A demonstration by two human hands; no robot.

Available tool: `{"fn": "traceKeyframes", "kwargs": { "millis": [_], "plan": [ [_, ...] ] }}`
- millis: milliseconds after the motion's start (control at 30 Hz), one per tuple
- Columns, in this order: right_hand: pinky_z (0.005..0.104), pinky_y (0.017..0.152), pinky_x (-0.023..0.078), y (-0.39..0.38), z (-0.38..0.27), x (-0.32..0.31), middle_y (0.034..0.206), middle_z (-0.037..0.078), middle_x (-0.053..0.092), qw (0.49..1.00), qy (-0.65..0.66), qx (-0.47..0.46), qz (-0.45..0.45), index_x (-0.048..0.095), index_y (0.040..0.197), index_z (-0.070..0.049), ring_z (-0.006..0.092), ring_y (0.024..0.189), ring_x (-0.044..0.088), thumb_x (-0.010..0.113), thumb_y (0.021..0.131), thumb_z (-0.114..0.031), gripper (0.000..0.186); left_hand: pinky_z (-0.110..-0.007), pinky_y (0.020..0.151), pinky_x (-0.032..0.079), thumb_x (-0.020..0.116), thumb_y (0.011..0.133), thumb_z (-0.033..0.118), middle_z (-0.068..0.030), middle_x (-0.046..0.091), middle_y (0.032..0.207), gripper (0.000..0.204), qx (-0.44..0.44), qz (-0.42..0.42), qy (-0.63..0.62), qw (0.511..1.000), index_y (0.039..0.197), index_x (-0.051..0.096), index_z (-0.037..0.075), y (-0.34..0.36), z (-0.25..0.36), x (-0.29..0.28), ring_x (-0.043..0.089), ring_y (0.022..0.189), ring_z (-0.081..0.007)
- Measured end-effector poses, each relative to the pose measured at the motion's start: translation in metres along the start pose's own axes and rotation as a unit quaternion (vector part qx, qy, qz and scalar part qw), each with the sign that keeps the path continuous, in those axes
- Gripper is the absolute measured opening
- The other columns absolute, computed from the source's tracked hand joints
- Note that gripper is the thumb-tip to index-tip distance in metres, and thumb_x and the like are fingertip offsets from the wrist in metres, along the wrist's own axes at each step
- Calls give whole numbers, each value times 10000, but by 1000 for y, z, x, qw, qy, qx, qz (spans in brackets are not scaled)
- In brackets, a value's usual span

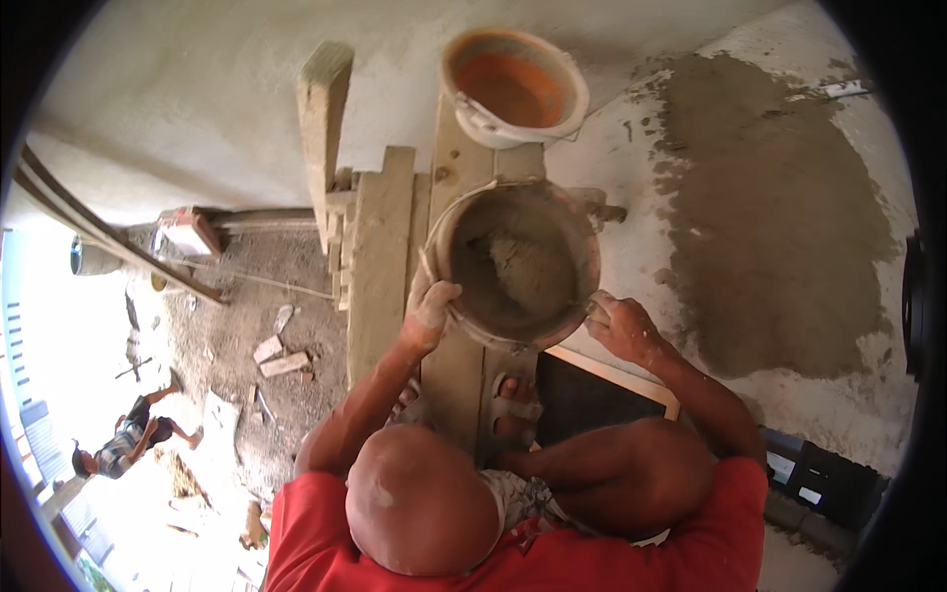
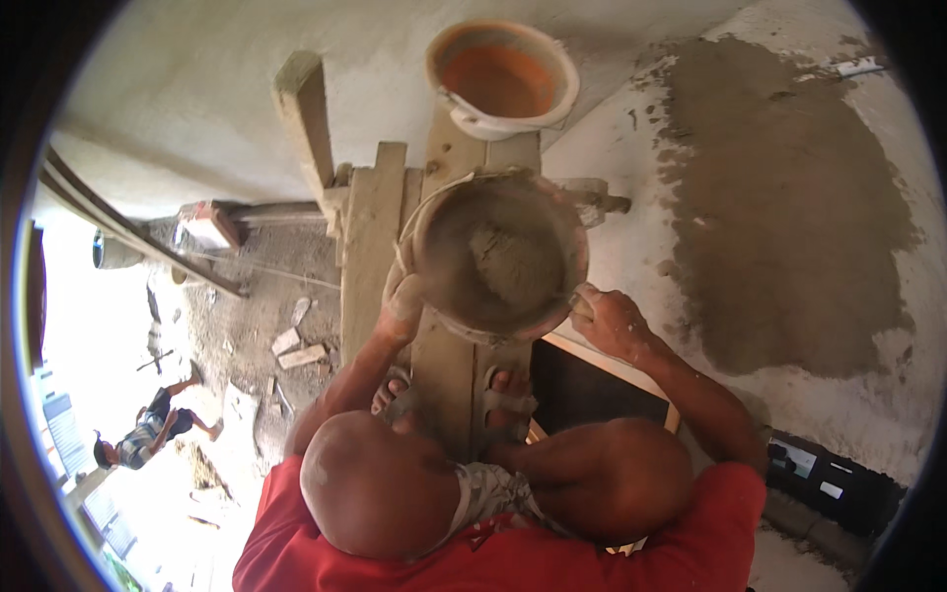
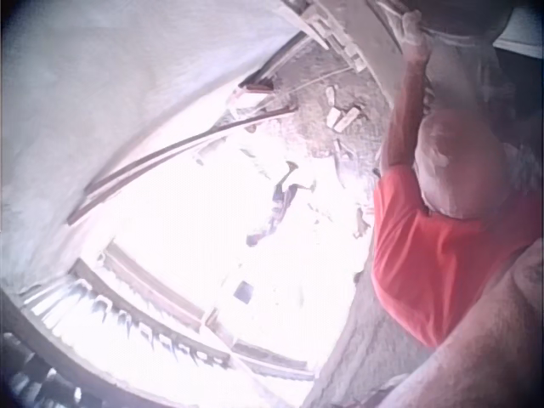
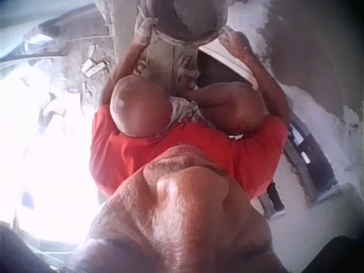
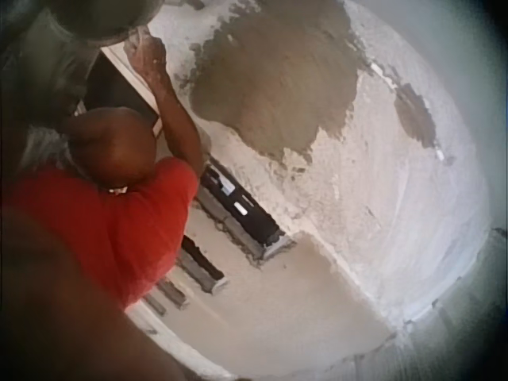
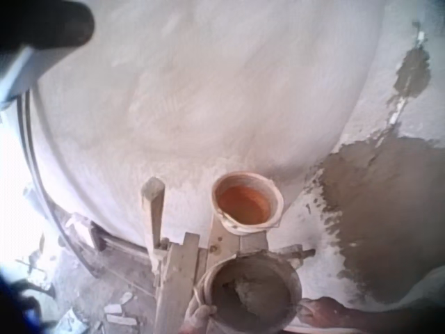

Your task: The person applies plaster to a section of a wall using a trowel after receiving materials and tools while standing on a wooden scaffold.

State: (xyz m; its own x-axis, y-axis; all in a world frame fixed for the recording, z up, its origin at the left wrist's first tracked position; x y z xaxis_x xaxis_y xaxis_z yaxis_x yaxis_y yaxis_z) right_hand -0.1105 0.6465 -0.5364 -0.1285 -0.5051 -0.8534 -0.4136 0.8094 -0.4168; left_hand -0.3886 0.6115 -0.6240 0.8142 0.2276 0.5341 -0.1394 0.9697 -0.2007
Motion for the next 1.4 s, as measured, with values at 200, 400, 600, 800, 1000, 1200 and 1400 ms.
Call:
{"fn": "traceKeyframes", "kwargs": {
  "millis": [200, 400, 600, 800, 1000, 1200, 1400],
  "plan": [
    [452, 749, 511, 1, -27, -85, 864, 246, 654, 996, 77, 1, 41, 589, 1093, -19, 400, 808, 639, 705, 794, -227, 383, -262, 862, 441, 484, 813, 107, -80, 509, 1241, 654, 6, -40, 4, 999, 1440, 371, -40, 13, -5, -8, 510, 1023, -155],
    [315, 606, 507, 12, -38, -222, 897, 77, 613, 984, 141, -18, 109, 562, 1116, -43, 172, 641, 589, 779, 752, -208, 454, -282, 1075, 292, 453, 775, 132, -105, 440, 1366, 688, 3, -50, 32, 998, 1428, 369, -70, 13, 5, 10, 405, 1238, -208],
    [253, 451, 476, 59, -28, -335, 764, 74, 598, 928, 348, -119, 56, 590, 1194, -38, 117, 538, 551, 664, 881, -236, 378, -348, 1133, 263, 468, 736, 211, -136, 457, 1371, 738, -15, -24, 45, 999, 1419, 362, -45, 10, 2, -5, 407, 1291, -238],
    [316, 498, 475, 125, 218, -431, 794, 87, 627, 919, 161, 205, 296, 612, 1167, -37, 158, 597, 576, 606, 897, -269, 356, -335, 1100, 299, 466, 731, 215, -133, 466, 1351, 742, -18, -34, 55, 998, 1415, 366, -53, 11, 6, 13, 422, 1264, -236],
    [336, 523, 490, 85, 228, -495, 812, 60, 609, 880, 55, 234, 410, 623, 1113, -61, 172, 628, 568, 636, 890, -234, 283, -325, 1078, 322, 456, 737, 217, -138, 476, 1339, 746, -56, -6, 51, 997, 1422, 357, -62, 9, 0, -4, 446, 1228, -235],
    [304, 467, 480, 111, 157, -324, 759, 42, 566, 928, 216, 190, 237, 595, 1080, -64, 129, 551, 537, 637, 886, -205, 244, -345, 1099, 310, 465, 725, 206, -157, 471, 1361, 757, -28, -6, 36, 999, 1423, 351, -63, 13, 7, 1, 428, 1276, -249],
    [335, 436, 460, 185, 216, -272, 729, 52, 570, 902, 263, 231, 253, 591, 1035, -47, 155, 546, 558, 653, 877, -170, 210, -352, 1101, 309, 469, 720, 197, -162, 473, 1354, 760, -51, 1, 21, 998, 1426, 347, -59, 14, -4, -1, 434, 1271, -255]
  ]
}}
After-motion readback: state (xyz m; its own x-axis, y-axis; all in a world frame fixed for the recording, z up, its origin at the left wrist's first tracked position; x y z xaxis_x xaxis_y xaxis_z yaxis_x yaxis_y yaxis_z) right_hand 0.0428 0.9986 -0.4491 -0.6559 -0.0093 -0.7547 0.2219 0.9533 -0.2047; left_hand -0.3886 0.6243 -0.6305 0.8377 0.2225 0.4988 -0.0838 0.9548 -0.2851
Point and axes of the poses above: each hand's wrist, its own y-axis towards the middle knuckle, its own x-axis out of the palm, z = x × y, the point moved 9 cm from there along y, towards the middle knuckle
